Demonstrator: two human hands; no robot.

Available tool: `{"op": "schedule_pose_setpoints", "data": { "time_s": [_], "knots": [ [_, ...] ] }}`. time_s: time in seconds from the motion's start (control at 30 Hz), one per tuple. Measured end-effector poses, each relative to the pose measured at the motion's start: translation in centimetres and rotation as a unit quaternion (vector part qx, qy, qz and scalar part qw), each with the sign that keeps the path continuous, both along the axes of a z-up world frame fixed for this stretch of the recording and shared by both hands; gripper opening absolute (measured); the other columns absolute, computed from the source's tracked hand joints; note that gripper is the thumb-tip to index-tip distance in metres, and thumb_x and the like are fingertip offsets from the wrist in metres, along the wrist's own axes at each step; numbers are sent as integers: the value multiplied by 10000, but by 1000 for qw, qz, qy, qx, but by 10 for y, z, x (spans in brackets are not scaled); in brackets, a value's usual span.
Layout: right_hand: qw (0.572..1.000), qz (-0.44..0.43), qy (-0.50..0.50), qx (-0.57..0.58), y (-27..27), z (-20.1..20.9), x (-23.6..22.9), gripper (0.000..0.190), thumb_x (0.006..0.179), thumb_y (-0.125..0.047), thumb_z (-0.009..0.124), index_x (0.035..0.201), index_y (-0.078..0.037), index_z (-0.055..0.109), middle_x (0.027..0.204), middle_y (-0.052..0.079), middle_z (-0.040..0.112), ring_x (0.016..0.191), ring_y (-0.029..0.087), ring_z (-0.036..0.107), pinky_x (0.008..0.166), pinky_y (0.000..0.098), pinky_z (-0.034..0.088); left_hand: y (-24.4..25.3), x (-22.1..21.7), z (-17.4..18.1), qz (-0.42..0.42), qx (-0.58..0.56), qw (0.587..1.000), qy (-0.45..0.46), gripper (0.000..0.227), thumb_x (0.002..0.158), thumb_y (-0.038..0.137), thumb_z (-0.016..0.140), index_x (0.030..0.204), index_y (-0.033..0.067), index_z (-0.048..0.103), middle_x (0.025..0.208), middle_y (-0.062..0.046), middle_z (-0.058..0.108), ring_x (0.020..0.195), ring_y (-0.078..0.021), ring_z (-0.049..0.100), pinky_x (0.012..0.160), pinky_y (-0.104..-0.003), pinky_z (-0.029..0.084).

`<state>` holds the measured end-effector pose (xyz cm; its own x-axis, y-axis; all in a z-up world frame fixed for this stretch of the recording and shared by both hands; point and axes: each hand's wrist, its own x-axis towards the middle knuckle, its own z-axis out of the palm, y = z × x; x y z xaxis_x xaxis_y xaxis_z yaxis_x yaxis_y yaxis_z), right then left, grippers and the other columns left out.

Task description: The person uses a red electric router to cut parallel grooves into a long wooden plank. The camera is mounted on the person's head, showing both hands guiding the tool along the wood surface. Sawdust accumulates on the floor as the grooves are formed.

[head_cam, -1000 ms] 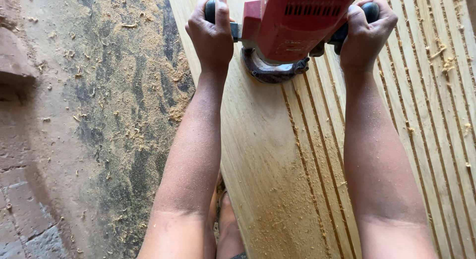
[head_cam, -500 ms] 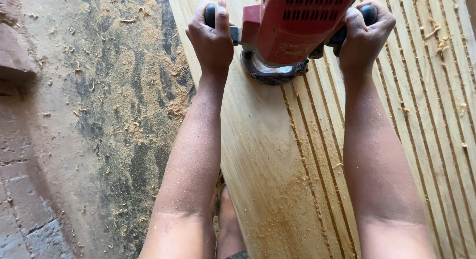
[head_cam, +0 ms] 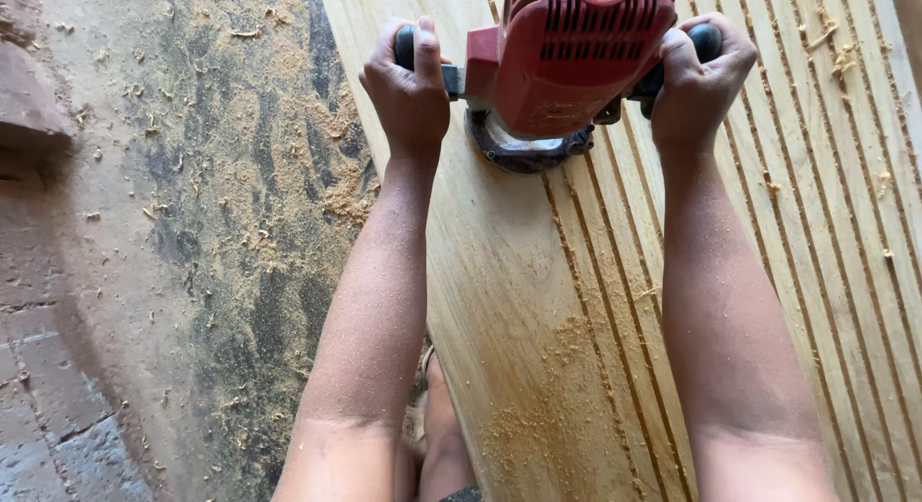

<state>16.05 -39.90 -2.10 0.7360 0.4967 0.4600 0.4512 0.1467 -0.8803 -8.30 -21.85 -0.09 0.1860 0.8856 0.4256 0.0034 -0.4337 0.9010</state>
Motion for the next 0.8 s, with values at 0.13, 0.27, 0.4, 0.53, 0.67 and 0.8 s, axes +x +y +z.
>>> {"op": "schedule_pose_setpoints", "data": {
  "time_s": [0.13, 0.27, 0.4, 0.53, 0.67, 0.8],
  "knots": [
    [1000, -5, 16, 21, -12, -6, -4, 120, 950, -51, 703, 932, 16, 605, 888, 38, 583, 777, 126, 590, 728, 289, 538, -12, -4, 0, -2, -4, 1000, -7, 318, 1024, 283, 596, 834, 33, 644, 641, -48, 663, 620, -163, 766, 569, -325, 593],
    [997, -48, -52, 20, -22, -19, -3, 146, 978, -24, 712, 1026, 31, 586, 1030, 80, 542, 897, 149, 581, 841, 310, 544, -23, -8, -2, -2, -6, 1000, -13, 337, 1019, 282, 595, 791, 36, 631, 614, -44, 644, 583, -155, 732, 544, -329, 567],
    [1000, -15, 12, 24, -40, -27, 0, 119, 999, -35, 714, 983, 20, 610, 975, 91, 570, 858, 156, 568, 784, 294, 545, -39, -14, -4, 6, 11, 1000, 2, 382, 1033, 293, 603, 748, 40, 574, 586, -49, 606, 544, -150, 678, 550, -345, 524],
    [998, 2, 43, 51, -57, -26, -6, 114, 971, -38, 689, 1012, -7, 587, 991, 57, 560, 827, 123, 578, 778, 304, 574, -57, -21, -2, 13, 18, 1000, -9, 351, 1016, 292, 608, 760, 52, 607, 584, -47, 617, 538, -141, 670, 533, -346, 514],
    [995, 34, 78, 43, -81, -25, -13, 89, 997, -24, 669, 960, -2, 592, 893, 78, 540, 703, 120, 521, 672, 307, 537, -77, -29, -2, 13, 26, 1000, 0, 361, 1023, 285, 610, 752, 46, 597, 582, -50, 604, 542, -148, 637, 543, -346, 490],
    [999, 16, 33, 14, -96, -29, -15, 124, 999, -20, 677, 909, 4, 594, 866, 72, 515, 701, 129, 470, 648, 296, 504, -92, -34, 0, 13, 18, 1000, 3, 371, 1028, 276, 605, 748, 34, 582, 577, -52, 575, 539, -160, 595, 531, -346, 464]
  ]
}}
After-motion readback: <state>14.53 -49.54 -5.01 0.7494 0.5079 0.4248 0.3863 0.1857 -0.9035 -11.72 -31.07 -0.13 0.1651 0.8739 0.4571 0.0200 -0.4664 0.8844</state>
